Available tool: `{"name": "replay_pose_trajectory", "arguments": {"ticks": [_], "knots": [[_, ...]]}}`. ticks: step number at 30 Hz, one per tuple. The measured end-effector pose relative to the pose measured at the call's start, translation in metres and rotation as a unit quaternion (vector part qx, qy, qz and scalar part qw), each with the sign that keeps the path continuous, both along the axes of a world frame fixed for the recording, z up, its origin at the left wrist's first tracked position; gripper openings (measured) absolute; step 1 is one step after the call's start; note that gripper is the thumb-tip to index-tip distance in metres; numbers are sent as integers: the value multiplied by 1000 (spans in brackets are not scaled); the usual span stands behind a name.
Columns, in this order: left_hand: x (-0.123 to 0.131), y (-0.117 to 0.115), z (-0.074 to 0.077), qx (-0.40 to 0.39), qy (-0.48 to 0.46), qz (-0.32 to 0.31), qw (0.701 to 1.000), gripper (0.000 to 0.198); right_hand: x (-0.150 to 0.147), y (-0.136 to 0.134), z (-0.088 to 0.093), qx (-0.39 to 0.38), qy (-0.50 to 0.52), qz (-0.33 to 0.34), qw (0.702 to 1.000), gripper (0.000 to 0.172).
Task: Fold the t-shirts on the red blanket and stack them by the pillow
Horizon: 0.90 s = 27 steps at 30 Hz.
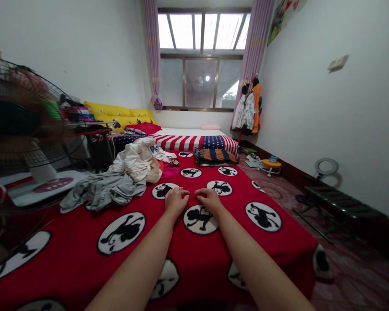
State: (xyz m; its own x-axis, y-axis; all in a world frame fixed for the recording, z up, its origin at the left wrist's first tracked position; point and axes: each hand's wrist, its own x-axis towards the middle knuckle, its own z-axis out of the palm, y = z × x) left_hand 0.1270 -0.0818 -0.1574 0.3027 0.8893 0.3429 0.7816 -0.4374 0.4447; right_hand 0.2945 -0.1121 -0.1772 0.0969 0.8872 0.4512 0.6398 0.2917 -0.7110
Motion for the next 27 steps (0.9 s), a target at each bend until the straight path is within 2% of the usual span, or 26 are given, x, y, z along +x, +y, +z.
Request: {"name": "replay_pose_trajectory", "arguments": {"ticks": [12, 18, 27], "knots": [[0, -1, 0, 4, -9, -5, 1000, 23, -1, -1, 0, 0, 2, 1, 1000, 19], [0, 1, -2, -2, -9, -8, 1000, 24, 0, -2, 2, 15, -17, 34, 999, 29], [0, 2, -4, -4, -6, -8, 1000, 21, 3, 2, -1, 32, -45, 58, 997, 29]]}}
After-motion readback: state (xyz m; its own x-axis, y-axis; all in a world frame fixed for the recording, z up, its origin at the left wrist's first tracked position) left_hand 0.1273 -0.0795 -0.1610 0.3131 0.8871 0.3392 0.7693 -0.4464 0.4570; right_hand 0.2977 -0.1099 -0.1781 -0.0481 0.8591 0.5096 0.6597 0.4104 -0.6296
